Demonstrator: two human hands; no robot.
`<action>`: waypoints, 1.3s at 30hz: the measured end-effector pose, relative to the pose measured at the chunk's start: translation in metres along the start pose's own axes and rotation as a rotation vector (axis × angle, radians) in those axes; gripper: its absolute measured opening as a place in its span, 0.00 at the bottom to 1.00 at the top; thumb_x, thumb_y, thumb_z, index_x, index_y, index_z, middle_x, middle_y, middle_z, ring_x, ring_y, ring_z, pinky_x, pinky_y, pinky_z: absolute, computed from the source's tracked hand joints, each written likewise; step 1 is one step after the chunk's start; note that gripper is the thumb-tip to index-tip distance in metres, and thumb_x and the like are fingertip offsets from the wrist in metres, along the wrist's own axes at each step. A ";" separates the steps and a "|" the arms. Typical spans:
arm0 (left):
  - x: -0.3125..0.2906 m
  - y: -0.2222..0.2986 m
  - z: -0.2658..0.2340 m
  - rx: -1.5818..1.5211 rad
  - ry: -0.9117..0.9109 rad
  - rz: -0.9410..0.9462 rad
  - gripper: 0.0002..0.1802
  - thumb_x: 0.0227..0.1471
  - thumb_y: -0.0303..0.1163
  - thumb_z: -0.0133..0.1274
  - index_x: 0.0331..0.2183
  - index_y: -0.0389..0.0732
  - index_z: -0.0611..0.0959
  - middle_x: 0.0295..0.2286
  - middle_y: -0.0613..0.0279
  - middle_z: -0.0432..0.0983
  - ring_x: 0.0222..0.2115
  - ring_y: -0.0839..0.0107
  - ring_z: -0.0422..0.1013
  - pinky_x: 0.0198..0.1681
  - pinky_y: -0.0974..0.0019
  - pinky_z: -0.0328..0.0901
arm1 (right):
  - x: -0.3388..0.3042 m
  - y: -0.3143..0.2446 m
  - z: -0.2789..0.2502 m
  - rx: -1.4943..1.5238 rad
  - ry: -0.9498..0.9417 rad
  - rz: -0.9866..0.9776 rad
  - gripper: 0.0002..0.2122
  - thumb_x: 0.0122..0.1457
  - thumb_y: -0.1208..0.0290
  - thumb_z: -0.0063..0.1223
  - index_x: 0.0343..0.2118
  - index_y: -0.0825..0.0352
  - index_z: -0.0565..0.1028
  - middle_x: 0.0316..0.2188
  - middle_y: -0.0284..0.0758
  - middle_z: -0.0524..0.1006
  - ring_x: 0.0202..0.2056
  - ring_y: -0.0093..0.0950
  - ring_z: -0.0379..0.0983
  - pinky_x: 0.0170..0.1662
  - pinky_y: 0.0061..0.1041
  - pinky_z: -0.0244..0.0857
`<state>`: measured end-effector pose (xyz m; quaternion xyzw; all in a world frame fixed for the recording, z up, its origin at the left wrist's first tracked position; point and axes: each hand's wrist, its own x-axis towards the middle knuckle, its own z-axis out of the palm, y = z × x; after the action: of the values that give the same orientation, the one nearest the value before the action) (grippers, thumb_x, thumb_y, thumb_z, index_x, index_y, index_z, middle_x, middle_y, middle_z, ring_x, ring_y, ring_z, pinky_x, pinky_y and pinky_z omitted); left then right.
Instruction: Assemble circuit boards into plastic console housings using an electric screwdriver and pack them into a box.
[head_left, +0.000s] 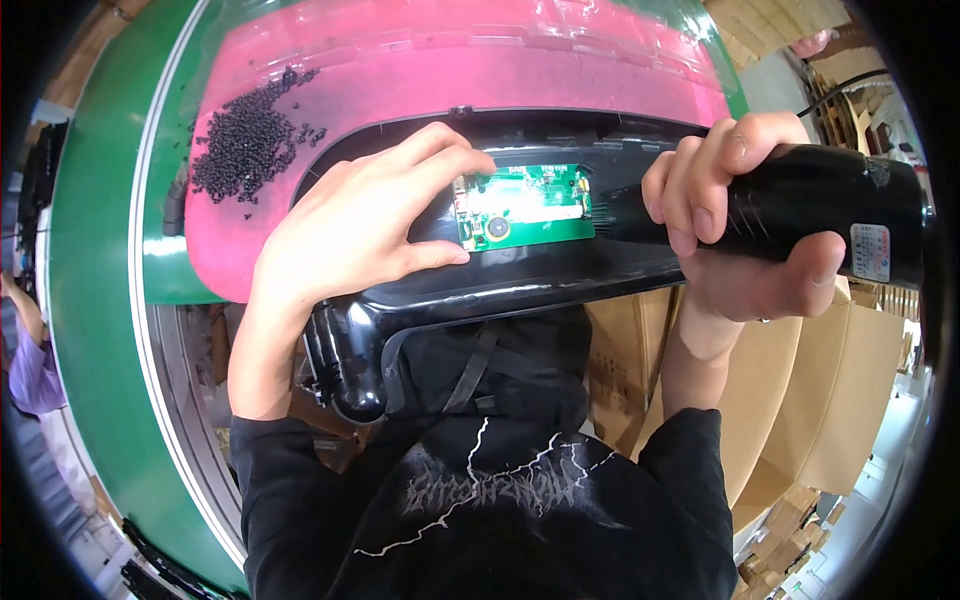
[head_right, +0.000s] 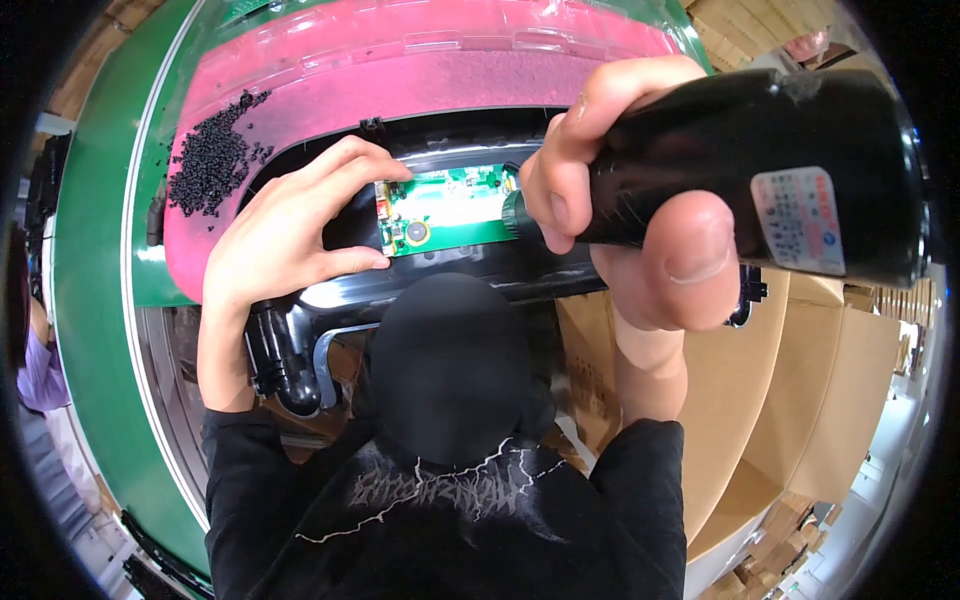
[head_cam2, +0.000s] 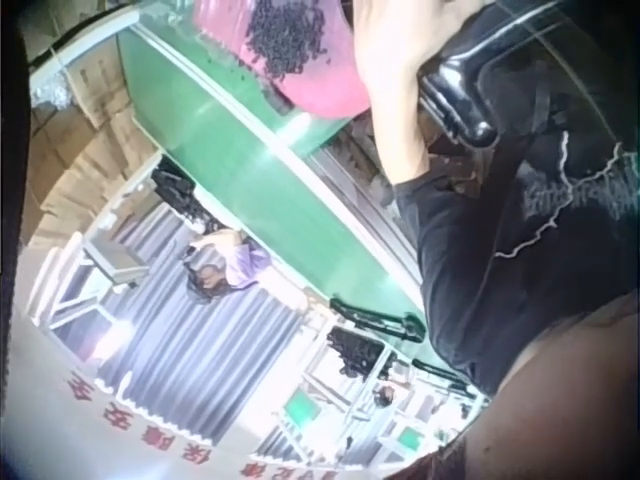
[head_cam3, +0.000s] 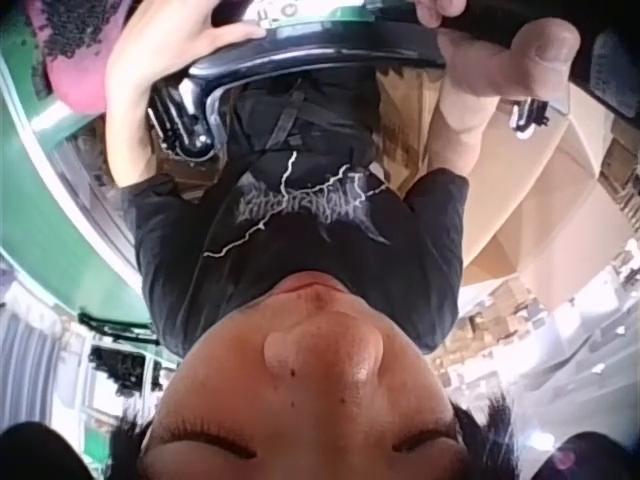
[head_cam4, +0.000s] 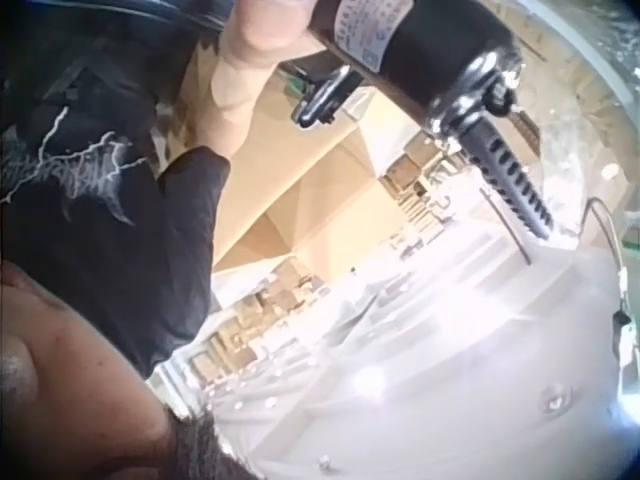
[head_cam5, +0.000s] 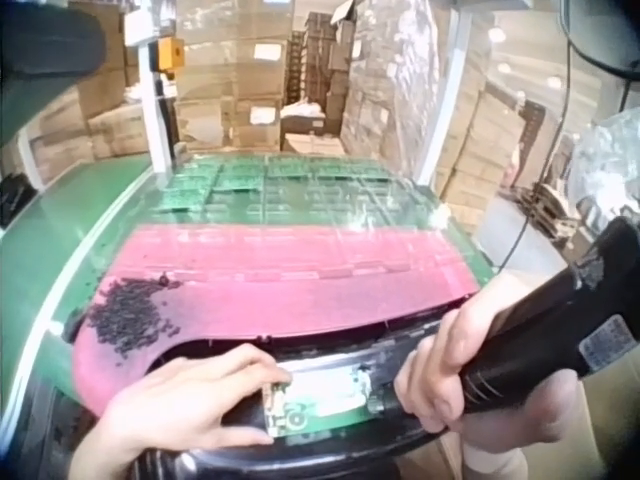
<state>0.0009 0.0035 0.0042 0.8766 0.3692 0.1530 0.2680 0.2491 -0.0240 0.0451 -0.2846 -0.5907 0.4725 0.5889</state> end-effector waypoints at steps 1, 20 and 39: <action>0.001 0.000 0.000 -0.003 -0.005 0.000 0.36 0.32 0.33 0.66 0.47 0.43 0.73 0.45 0.61 0.69 0.43 0.55 0.71 0.44 0.59 0.67 | 0.001 0.001 0.000 0.000 0.004 0.004 0.32 0.50 0.35 0.49 0.36 0.66 0.66 0.16 0.26 0.65 0.14 0.17 0.60 0.23 0.20 0.57; -0.005 0.002 0.003 -0.002 0.084 0.065 0.28 0.37 0.31 0.64 0.44 0.40 0.75 0.43 0.60 0.70 0.40 0.61 0.72 0.40 0.63 0.68 | 0.006 0.006 -0.005 0.043 -0.149 -0.008 0.32 0.50 0.35 0.49 0.36 0.67 0.67 0.15 0.24 0.64 0.13 0.16 0.57 0.21 0.19 0.53; -0.122 0.026 0.087 -1.250 0.357 -0.278 0.29 0.50 0.45 0.54 0.43 0.28 0.71 0.29 0.49 0.76 0.28 0.64 0.74 0.29 0.64 0.69 | 0.059 -0.006 -0.060 0.513 0.530 0.387 0.11 0.57 0.72 0.54 0.38 0.72 0.67 0.32 0.36 0.69 0.38 0.29 0.70 0.51 0.51 0.67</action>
<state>-0.0270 -0.1314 -0.0594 0.4615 0.3591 0.4451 0.6782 0.2993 0.0398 0.0672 -0.3463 -0.2174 0.6168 0.6725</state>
